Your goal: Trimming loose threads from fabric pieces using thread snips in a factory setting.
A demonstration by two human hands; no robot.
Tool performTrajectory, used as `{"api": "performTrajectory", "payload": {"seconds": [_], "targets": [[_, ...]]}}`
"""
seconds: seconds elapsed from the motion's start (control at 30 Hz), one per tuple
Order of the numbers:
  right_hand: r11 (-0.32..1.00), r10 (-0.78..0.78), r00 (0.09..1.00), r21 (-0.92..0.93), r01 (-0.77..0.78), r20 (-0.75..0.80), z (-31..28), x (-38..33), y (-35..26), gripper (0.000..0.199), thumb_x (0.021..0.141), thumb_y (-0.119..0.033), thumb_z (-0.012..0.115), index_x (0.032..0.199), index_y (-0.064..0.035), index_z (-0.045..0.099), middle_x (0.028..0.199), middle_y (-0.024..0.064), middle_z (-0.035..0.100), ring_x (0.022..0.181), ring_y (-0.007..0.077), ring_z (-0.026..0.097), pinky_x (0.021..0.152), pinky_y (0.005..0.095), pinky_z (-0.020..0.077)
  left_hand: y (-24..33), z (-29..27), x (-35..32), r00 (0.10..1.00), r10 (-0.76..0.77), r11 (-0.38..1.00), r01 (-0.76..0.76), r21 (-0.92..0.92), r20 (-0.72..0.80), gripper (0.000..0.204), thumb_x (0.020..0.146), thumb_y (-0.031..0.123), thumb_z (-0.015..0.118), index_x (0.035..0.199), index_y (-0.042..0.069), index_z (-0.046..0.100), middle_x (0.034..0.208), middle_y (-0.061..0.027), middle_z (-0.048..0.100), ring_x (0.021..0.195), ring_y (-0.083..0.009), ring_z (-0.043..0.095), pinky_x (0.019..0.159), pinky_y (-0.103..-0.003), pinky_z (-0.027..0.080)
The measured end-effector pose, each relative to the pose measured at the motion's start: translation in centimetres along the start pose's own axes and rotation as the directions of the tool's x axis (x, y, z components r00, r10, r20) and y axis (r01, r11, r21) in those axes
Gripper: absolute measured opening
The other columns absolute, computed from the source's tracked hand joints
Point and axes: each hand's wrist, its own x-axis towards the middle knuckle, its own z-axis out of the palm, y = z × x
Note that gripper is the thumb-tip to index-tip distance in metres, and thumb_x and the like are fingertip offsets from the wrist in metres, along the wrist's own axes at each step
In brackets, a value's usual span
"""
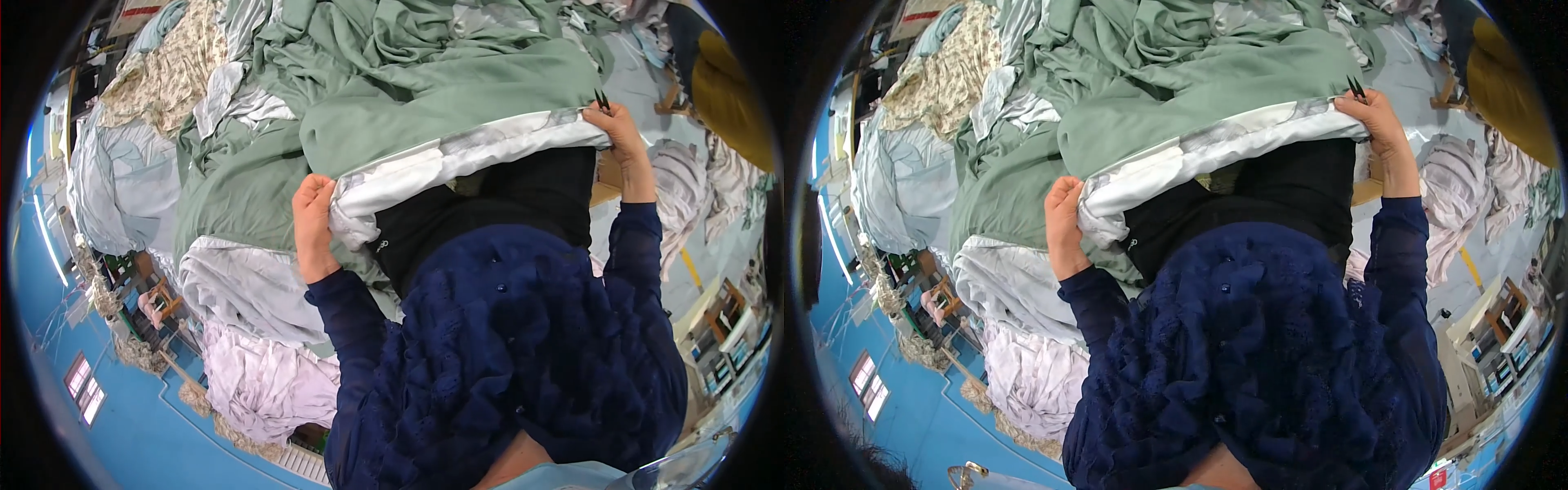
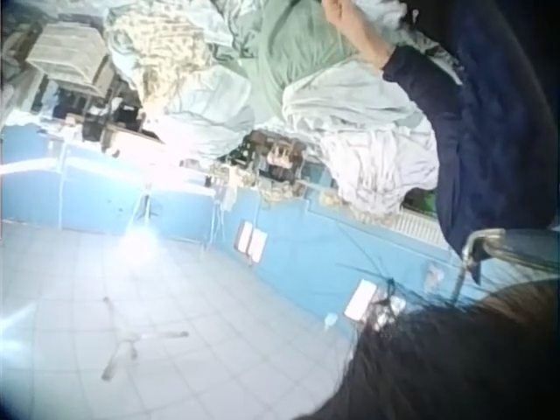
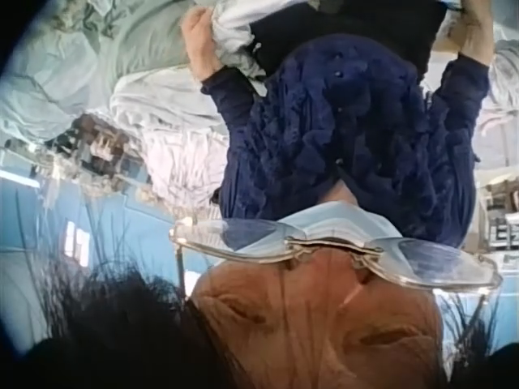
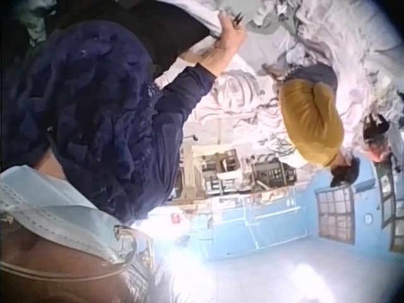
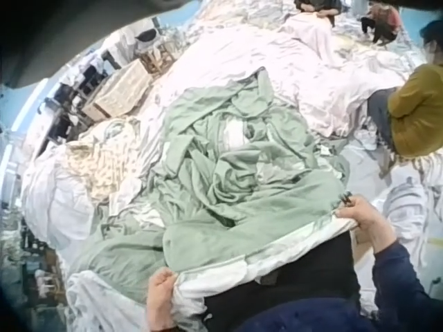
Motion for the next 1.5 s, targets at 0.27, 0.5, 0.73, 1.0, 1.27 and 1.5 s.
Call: {"api": "performTrajectory", "payload": {"seconds": [0.27,0.5,0.73,1.0,1.27,1.5], "targets": [[0.997,-0.062,0.997,-0.049,0.061,-0.038,0.2,0.9,1.0,0.012,0.083,-0.016,0.075,0.082,-0.0104,0.064,0.075,-0.0067,0.060,0.066,0.0029,0.051,0.061,0.0212,0.0375,-1.8,0.5,1.6,0.999,-0.041,0.999,0.041,-0.009,0.011,0.005,0.090,0.003,0.062,0.086,0.004,0.061,0.072,0.0067,0.056,0.063,-0.0015,0.046,0.056,-0.019,0.035],[0.994,-0.087,0.995,-0.075,0.083,-0.049,-0.1,1.7,2.0,0.014,0.086,-0.016,0.073,0.079,-0.0136,0.061,0.072,-0.0107,0.054,0.062,0.0002,0.045,0.057,0.0193,0.0316,-1.9,0.4,1.7,0.999,-0.053,0.999,0.053,-0.006,-0.009,0.005,0.088,0.005,0.065,0.085,0.005,0.061,0.066,0.0106,0.050,0.057,0.0016,0.038,0.051,-0.018,0.026],[0.988,-0.131,0.985,-0.096,0.121,-0.114,1.1,1.3,1.6,0.022,0.085,-0.018,0.075,0.071,-0.0129,0.060,0.067,-0.0116,0.049,0.060,0.0000,0.038,0.056,0.0199,0.0270,1.6,3.9,-0.2,0.917,0.395,0.606,-0.216,0.766,-0.054,0.013,0.082,0.005,0.065,0.093,0.001,0.061,0.078,-0.0051,0.058,0.074,-0.0187,0.056,0.065,-0.034,0.043],[0.977,-0.156,0.982,-0.164,0.138,-0.104,-0.3,1.5,2.2,0.015,0.087,-0.015,0.073,0.079,-0.0119,0.062,0.075,-0.0096,0.055,0.067,0.0007,0.045,0.061,0.0190,0.0332,2.8,11.7,3.3,0.717,0.462,0.234,-0.666,0.709,0.521,0.024,0.081,0.017,0.066,0.100,0.003,0.062,0.101,-0.0169,0.064,0.093,-0.0375,0.058,0.078,-0.047,0.046],[0.980,-0.152,0.979,-0.153,0.130,-0.139,1.4,0.6,1.0,0.017,0.081,-0.019,0.078,0.076,-0.0093,0.065,0.071,-0.0067,0.057,0.066,0.0035,0.048,0.062,0.0214,0.0374,0.0,11.6,7.1,0.871,0.018,0.751,-0.336,0.568,0.491,0.029,0.084,0.024,0.069,0.074,-0.002,0.062,0.059,-0.0099,0.057,0.056,-0.0200,0.052,0.054,-0.036,0.039],[0.993,-0.054,0.995,-0.111,0.044,-0.080,-0.5,0.7,0.7,0.015,0.084,-0.019,0.076,0.084,-0.0066,0.068,0.077,-0.0056,0.062,0.069,0.0031,0.051,0.064,0.0206,0.0393,0.8,11.0,6.5,0.871,-0.202,0.945,0.053,0.322,0.448,0.018,0.090,0.016,0.065,0.076,0.004,0.064,0.069,0.0091,0.052,0.064,-0.0017,0.040,0.057,-0.022,0.031]]}}
